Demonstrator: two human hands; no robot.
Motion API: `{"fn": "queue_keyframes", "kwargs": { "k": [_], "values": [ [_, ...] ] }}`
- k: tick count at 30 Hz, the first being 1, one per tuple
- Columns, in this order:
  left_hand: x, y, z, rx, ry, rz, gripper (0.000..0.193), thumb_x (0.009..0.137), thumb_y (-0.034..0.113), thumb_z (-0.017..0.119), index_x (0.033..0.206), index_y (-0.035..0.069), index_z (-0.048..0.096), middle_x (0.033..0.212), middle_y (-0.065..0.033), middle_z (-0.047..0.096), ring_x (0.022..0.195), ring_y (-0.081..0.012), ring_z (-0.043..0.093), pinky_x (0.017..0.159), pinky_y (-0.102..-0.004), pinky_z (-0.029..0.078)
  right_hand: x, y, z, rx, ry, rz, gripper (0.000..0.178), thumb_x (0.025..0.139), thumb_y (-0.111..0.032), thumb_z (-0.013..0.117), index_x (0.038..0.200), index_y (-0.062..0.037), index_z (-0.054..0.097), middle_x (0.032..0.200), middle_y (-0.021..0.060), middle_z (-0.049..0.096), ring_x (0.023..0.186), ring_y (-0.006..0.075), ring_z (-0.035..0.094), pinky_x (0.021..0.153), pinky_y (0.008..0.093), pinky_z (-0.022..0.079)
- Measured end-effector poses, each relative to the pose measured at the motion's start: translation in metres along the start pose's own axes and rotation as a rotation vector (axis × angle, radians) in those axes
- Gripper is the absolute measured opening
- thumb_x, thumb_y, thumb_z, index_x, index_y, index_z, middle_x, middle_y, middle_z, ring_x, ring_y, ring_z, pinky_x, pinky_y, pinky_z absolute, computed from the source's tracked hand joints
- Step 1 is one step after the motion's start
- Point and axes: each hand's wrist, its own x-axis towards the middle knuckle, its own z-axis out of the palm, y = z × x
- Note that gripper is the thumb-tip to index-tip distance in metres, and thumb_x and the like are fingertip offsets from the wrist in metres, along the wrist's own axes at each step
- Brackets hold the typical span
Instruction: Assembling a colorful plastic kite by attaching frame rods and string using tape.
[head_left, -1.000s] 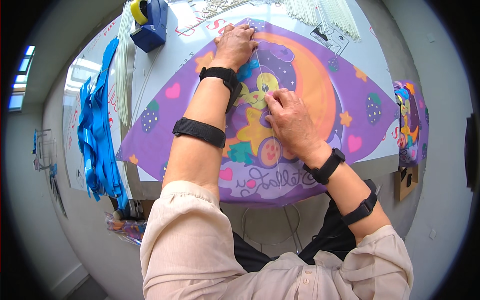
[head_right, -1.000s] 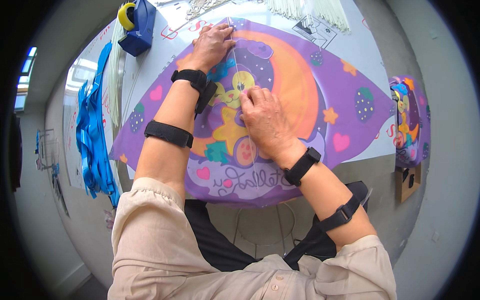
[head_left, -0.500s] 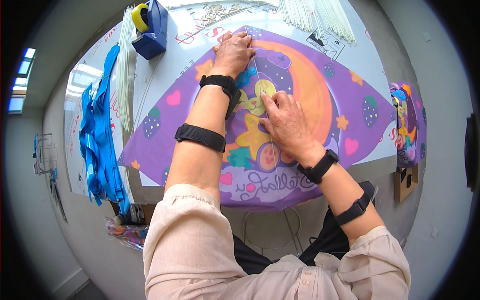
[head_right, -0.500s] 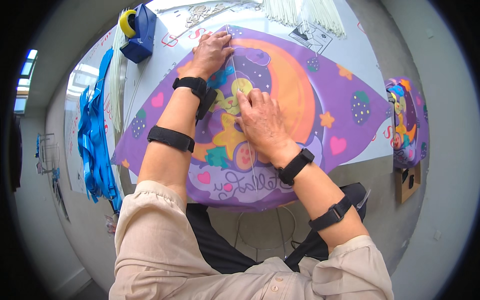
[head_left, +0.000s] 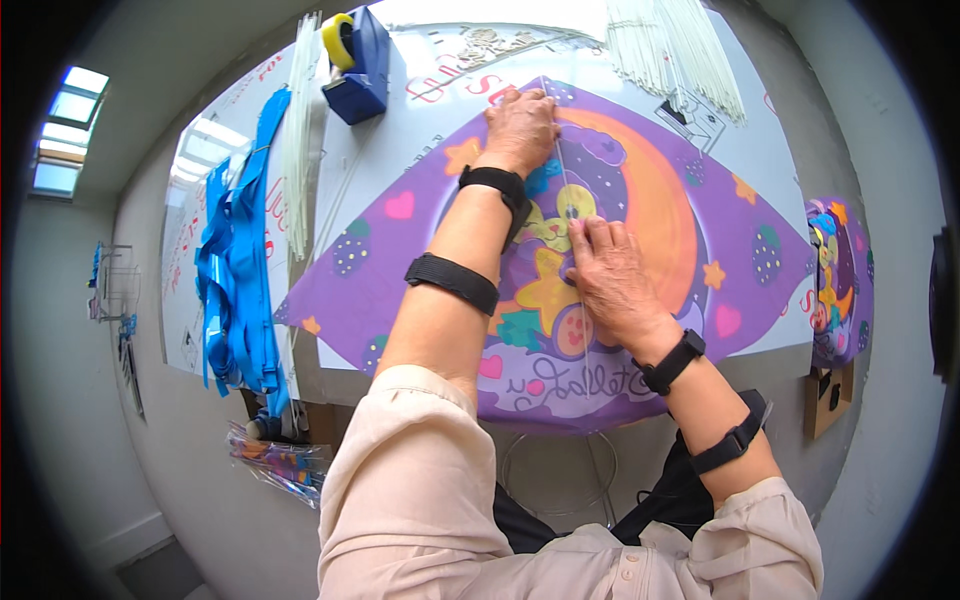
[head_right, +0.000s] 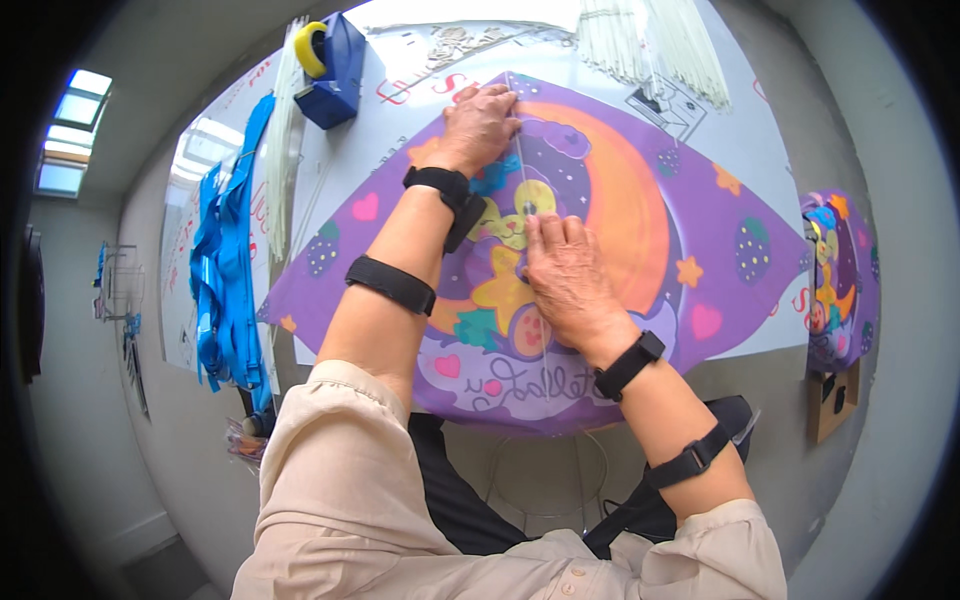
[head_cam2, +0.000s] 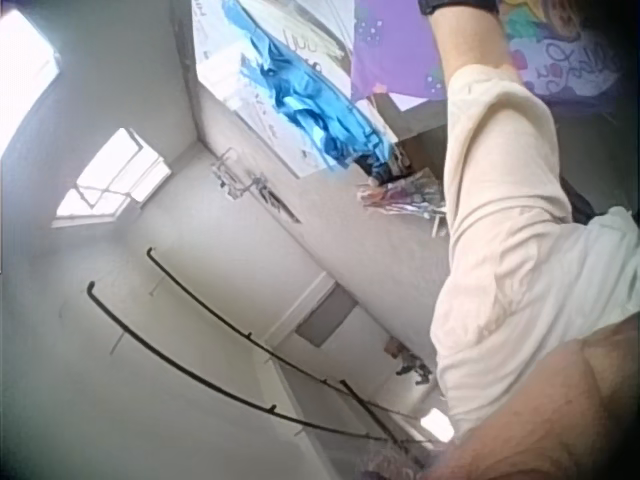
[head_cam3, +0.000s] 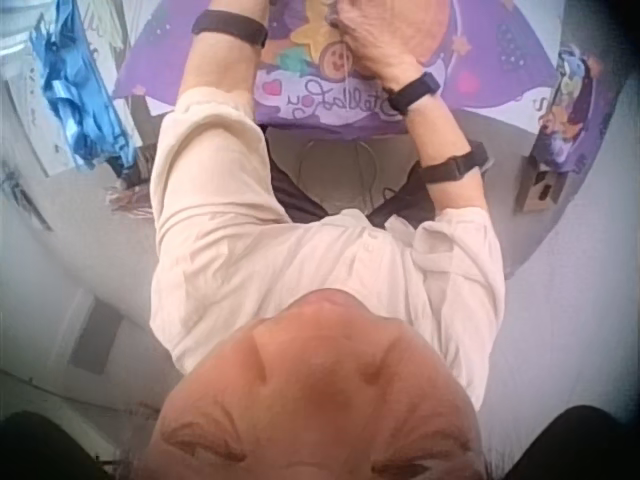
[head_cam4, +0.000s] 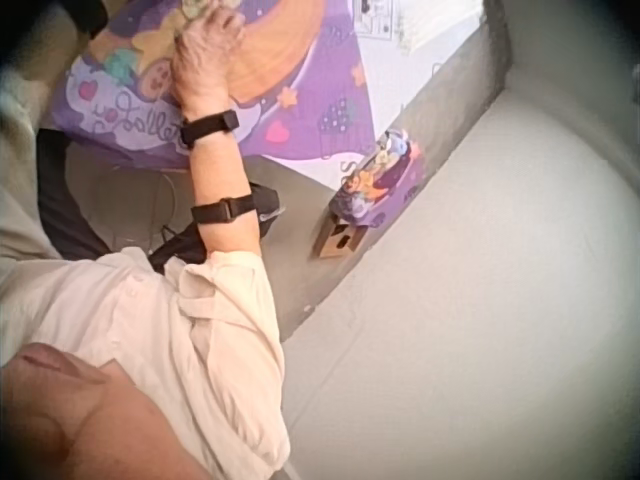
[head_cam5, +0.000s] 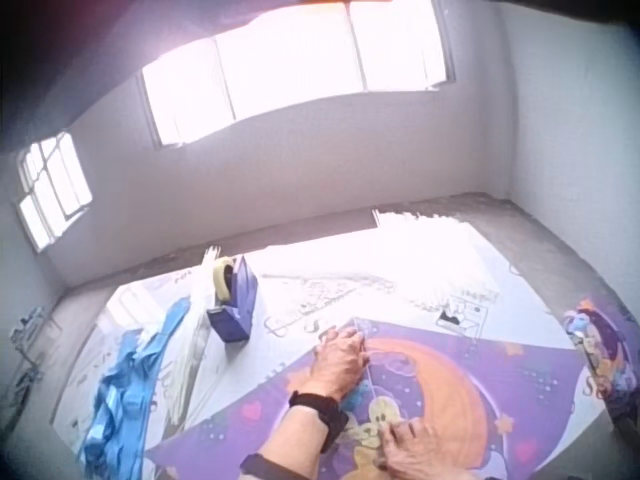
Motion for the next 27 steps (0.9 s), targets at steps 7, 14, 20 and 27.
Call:
{"fn": "queue_keyframes", "kwargs": {
  "k": [7, 14, 20, 27],
  "values": [
    [0.007, -0.064, -0.059, -0.126, 0.786, -0.092, 0.007, 0.077, 0.005, 0.055, 0.075, 0.003, 0.061, 0.078, -0.0148, 0.059, 0.078, -0.0338, 0.056, 0.077, -0.0415, 0.045, -0.004, 0.005, 0.003, 0.039, 0.008, 0.001, 0.056, 0.074, -0.017, 0.066, 0.121, 0.0078, 0.047, 0.111, 0.0148, 0.046, 0.098, 0.0288, 0.045, 0.084, 0.0387, 0.04],
    [0.013, -0.27, -0.163, -0.263, 0.559, -0.698, 0.01, 0.079, 0.007, 0.064, 0.072, 0.0, 0.061, 0.061, -0.0047, 0.052, 0.05, -0.0141, 0.046, 0.047, -0.0322, 0.037, 0.008, -0.014, -0.002, 0.101, 0.034, -0.053, 0.055, 0.074, -0.016, 0.065, 0.12, 0.0078, 0.048, 0.112, 0.0146, 0.046, 0.098, 0.0287, 0.045, 0.083, 0.0382, 0.04],
    [0.04, -0.187, -0.14, -0.603, 0.459, -0.954, 0.007, 0.072, 0.001, 0.067, 0.074, 0.001, 0.061, 0.06, -0.0011, 0.045, 0.048, -0.0102, 0.04, 0.042, -0.0297, 0.029, -0.005, 0.008, 0.001, 0.017, 0.01, -0.001, 0.054, 0.074, -0.015, 0.065, 0.12, 0.0082, 0.047, 0.113, 0.0145, 0.046, 0.098, 0.0284, 0.046, 0.084, 0.038, 0.04],
    [0.026, -0.188, -0.158, -0.891, 0.569, -1.003, 0.006, 0.067, 0.003, 0.063, 0.071, 0.003, 0.058, 0.055, 0.004, 0.035, 0.042, -0.0066, 0.027, 0.043, -0.0257, 0.02, -0.001, 0.002, -0.001, 0.042, 0.014, -0.004, 0.054, 0.075, -0.015, 0.064, 0.121, 0.0083, 0.047, 0.113, 0.0147, 0.047, 0.098, 0.0286, 0.046, 0.084, 0.0387, 0.04]
  ]
}}
